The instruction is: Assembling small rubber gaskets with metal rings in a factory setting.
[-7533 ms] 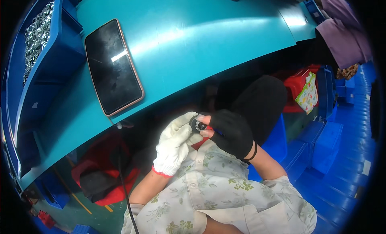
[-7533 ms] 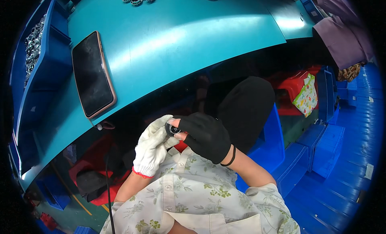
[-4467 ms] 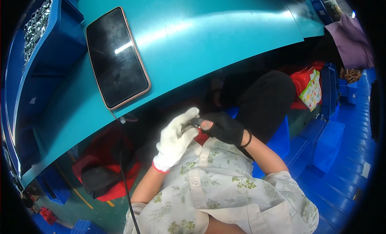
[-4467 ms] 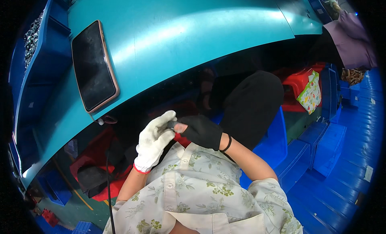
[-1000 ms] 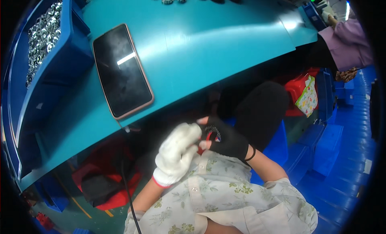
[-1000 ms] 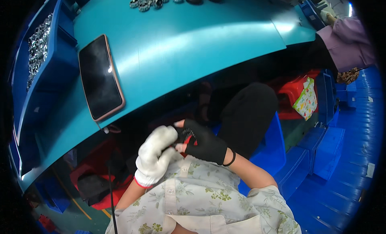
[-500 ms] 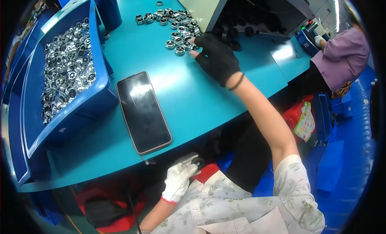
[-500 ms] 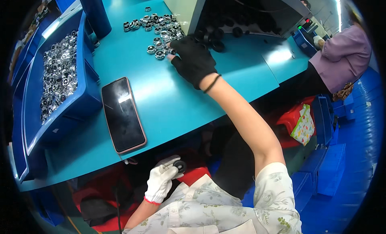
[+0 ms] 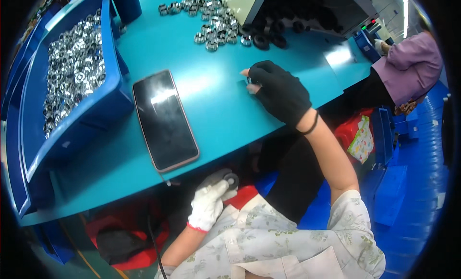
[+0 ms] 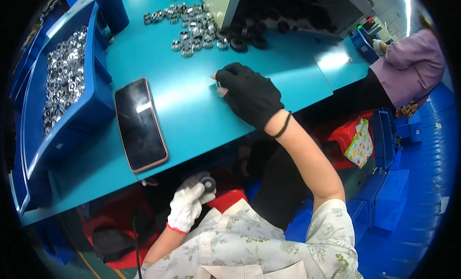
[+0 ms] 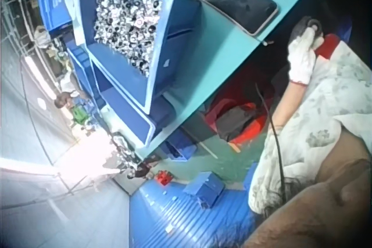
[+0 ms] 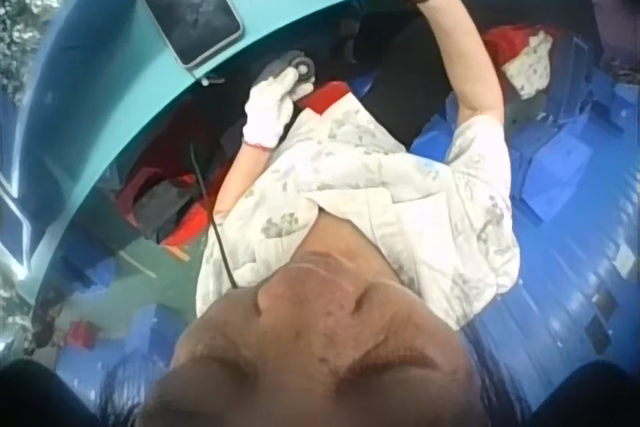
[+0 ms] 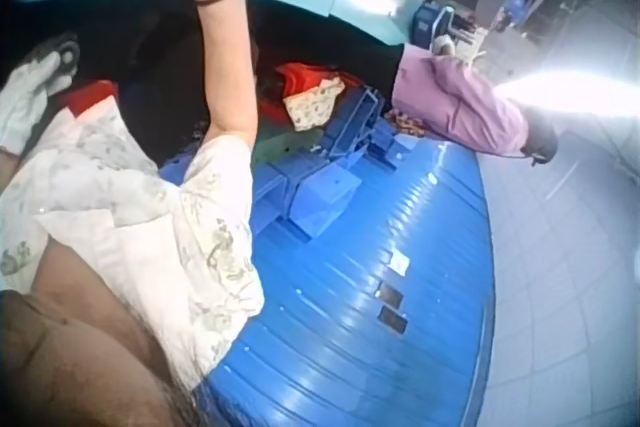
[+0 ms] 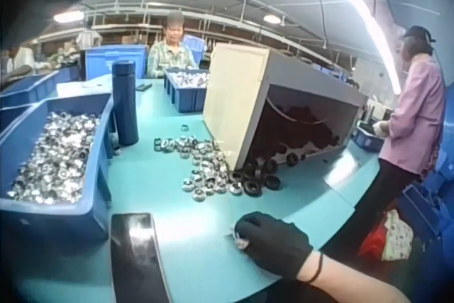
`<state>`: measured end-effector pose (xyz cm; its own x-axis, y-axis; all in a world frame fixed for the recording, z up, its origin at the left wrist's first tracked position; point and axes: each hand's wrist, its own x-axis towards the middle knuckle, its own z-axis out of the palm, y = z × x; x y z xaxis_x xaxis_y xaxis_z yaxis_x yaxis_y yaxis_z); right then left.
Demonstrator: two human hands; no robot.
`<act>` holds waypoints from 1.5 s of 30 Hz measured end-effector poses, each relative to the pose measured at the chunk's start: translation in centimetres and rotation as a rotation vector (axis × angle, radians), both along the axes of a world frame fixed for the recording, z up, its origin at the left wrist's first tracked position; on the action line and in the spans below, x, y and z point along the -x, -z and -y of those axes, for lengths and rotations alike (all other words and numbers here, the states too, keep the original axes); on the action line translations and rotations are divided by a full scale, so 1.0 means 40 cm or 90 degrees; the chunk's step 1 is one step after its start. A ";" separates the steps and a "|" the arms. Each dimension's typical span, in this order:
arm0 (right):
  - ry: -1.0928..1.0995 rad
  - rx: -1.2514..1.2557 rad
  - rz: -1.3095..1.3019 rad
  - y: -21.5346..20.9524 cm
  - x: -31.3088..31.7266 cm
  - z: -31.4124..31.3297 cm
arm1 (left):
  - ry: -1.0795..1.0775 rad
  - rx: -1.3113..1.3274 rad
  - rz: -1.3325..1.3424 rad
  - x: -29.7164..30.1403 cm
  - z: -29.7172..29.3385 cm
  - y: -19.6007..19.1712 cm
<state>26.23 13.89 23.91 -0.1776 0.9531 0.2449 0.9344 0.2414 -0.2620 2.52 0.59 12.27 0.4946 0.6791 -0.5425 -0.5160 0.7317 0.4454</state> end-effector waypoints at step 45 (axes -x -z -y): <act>-0.074 0.129 -0.114 0.194 0.169 0.428 | -0.015 -0.472 -0.329 -0.025 0.068 0.002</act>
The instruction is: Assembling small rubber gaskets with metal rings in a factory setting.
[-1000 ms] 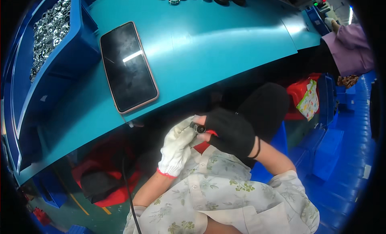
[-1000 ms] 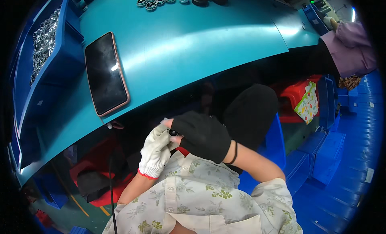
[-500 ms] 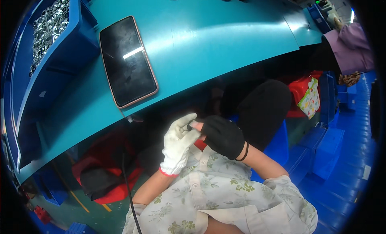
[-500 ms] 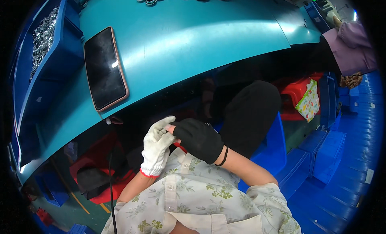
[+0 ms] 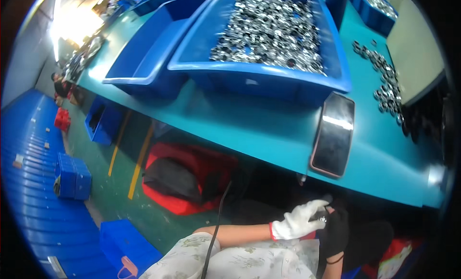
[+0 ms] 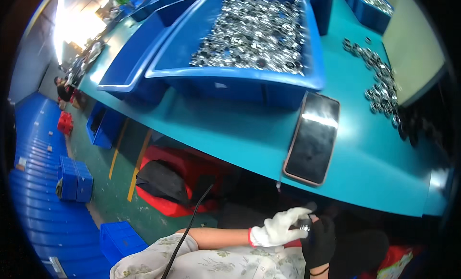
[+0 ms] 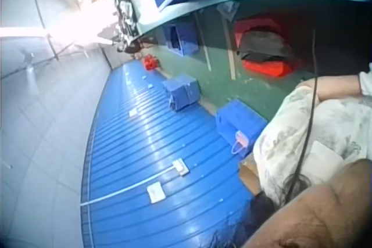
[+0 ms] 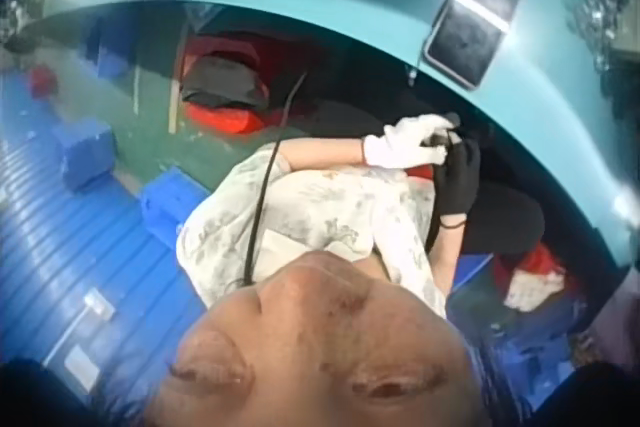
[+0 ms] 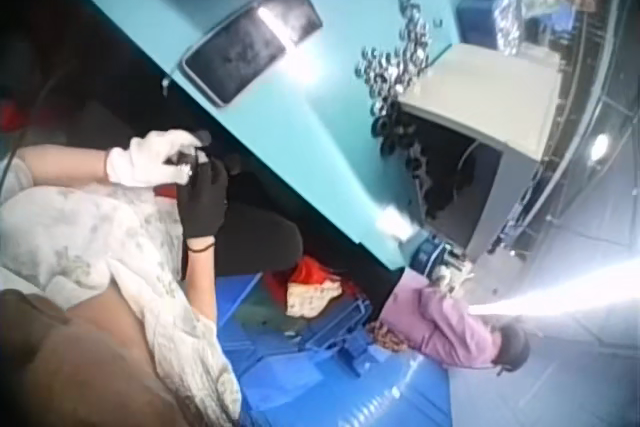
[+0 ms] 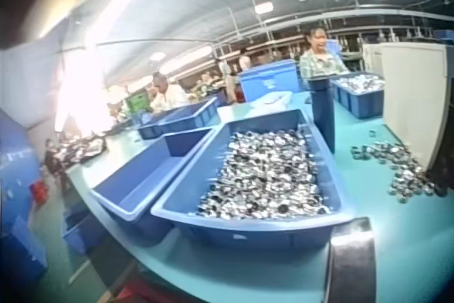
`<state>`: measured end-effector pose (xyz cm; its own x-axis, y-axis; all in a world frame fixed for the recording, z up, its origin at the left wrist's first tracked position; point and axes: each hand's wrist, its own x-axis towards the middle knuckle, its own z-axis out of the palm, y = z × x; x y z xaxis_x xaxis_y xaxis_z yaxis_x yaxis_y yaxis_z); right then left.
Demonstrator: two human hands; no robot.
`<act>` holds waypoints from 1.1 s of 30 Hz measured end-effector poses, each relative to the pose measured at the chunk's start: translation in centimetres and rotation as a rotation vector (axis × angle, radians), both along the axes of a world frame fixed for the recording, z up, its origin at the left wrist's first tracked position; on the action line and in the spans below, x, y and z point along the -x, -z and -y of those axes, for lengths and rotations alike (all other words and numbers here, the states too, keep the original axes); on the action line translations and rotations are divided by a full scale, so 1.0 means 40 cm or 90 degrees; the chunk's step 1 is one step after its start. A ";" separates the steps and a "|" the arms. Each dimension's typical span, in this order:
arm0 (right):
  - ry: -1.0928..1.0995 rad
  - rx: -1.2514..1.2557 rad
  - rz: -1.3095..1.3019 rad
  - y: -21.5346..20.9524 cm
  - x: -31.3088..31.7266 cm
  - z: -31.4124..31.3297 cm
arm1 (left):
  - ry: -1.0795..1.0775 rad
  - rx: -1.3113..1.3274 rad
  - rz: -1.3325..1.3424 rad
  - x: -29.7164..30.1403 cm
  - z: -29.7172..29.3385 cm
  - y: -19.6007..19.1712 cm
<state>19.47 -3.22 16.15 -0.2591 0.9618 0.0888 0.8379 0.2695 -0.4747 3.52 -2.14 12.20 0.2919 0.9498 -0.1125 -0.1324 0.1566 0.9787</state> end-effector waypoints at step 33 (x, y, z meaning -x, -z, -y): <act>-0.175 0.216 0.190 0.023 -0.056 -0.049 | 0.218 0.068 -0.188 0.005 -0.013 -0.002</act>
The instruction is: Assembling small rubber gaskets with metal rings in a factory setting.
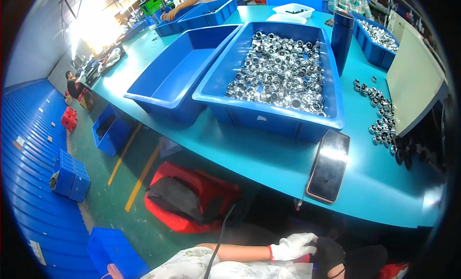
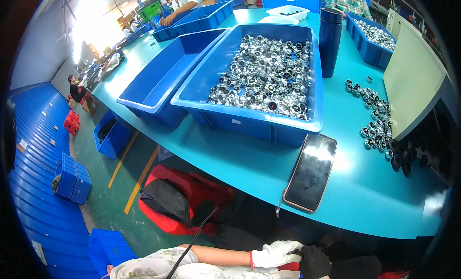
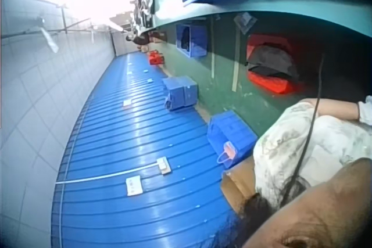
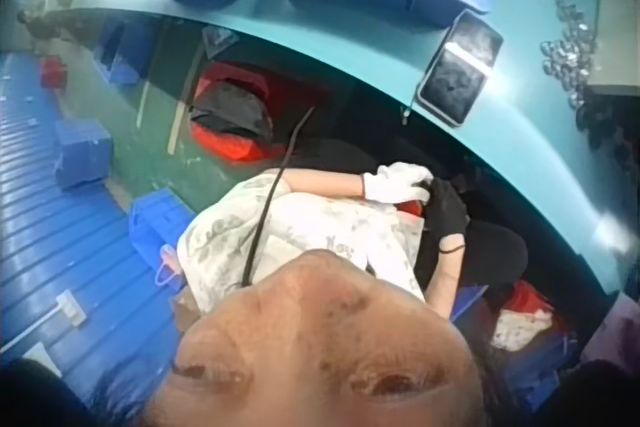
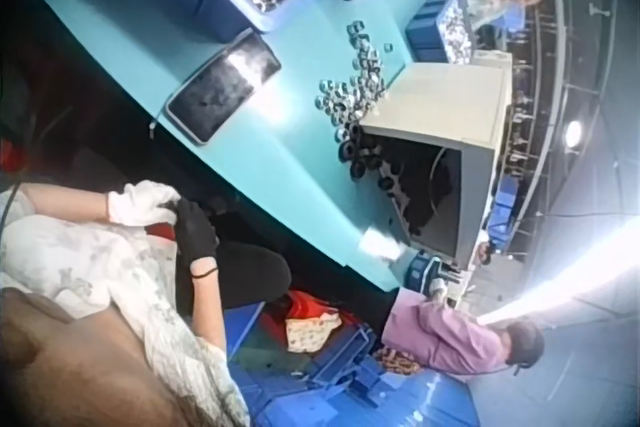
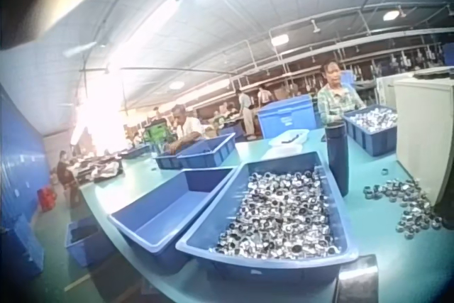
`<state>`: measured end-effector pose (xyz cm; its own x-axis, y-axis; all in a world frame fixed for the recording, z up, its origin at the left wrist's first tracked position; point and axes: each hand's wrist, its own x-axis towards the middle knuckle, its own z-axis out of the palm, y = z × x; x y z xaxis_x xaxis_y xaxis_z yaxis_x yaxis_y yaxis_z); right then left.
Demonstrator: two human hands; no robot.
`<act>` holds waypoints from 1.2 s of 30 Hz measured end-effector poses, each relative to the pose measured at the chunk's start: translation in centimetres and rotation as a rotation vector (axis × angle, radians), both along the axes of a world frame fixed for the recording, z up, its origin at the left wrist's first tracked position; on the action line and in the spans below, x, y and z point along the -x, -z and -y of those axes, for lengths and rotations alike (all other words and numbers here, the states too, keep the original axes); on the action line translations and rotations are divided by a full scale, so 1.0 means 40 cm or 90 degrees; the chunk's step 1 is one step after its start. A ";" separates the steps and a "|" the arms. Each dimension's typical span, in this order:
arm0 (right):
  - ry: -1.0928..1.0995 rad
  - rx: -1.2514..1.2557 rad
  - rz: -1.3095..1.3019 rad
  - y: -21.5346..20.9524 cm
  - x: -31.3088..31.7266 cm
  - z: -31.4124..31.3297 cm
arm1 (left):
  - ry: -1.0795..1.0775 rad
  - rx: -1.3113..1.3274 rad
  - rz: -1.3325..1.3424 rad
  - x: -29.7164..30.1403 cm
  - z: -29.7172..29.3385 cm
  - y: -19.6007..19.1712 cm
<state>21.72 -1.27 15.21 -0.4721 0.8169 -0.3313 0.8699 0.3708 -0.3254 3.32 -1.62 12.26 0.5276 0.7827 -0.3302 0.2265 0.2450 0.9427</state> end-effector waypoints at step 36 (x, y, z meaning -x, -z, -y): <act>0.480 0.330 -0.732 0.029 -0.007 0.004 | -0.195 0.423 0.353 0.028 -0.072 -0.016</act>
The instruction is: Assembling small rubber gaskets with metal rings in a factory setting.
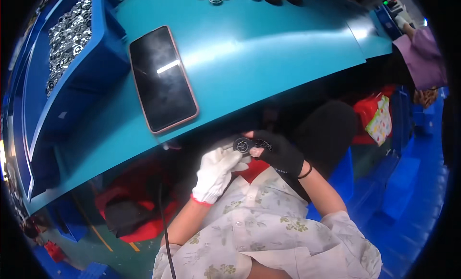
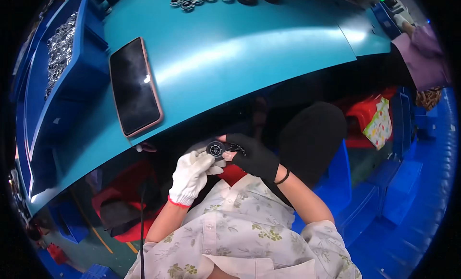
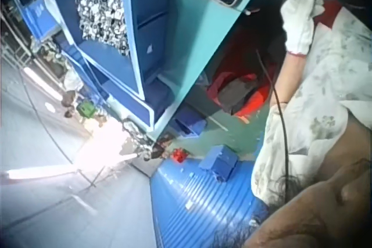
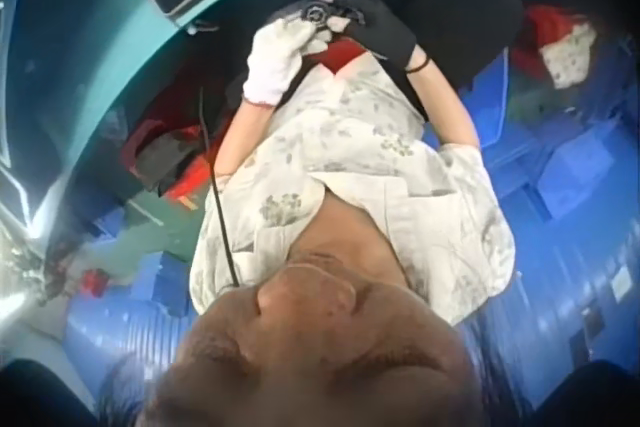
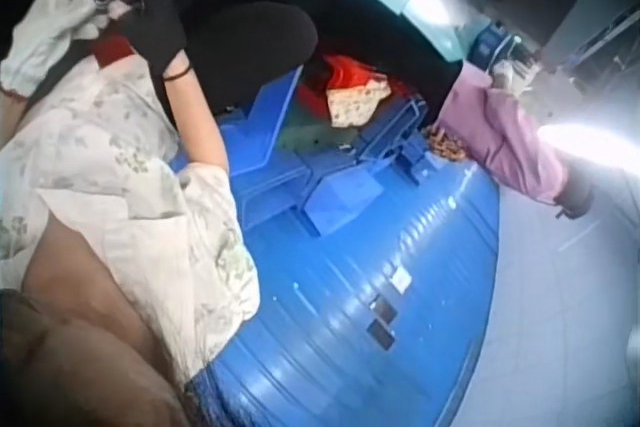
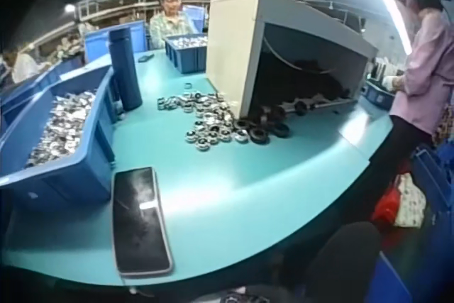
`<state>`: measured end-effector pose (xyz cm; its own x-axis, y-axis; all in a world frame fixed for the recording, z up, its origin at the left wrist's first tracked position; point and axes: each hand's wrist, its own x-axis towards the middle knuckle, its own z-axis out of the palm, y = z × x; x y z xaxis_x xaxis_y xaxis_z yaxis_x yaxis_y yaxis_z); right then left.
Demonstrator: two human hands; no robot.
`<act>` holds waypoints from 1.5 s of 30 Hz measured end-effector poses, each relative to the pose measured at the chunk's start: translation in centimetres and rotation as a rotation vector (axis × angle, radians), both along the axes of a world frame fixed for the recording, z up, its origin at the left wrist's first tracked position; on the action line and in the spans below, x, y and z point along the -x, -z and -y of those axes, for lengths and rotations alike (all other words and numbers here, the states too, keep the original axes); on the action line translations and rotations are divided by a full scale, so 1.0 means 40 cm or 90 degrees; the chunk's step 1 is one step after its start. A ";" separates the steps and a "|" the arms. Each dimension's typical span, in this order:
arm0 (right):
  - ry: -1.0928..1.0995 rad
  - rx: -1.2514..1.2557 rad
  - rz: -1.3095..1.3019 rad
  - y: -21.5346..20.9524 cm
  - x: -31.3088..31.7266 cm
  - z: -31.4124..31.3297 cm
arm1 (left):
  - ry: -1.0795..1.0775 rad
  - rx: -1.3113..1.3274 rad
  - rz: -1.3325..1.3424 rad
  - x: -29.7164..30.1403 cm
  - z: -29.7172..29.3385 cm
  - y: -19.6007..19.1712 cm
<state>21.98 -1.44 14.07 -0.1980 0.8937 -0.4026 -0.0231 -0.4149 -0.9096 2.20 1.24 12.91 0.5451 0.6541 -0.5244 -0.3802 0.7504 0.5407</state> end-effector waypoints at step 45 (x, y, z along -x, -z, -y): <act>-0.211 -0.295 0.480 0.008 -0.002 0.041 | 0.068 -0.072 -0.137 -0.028 0.025 0.022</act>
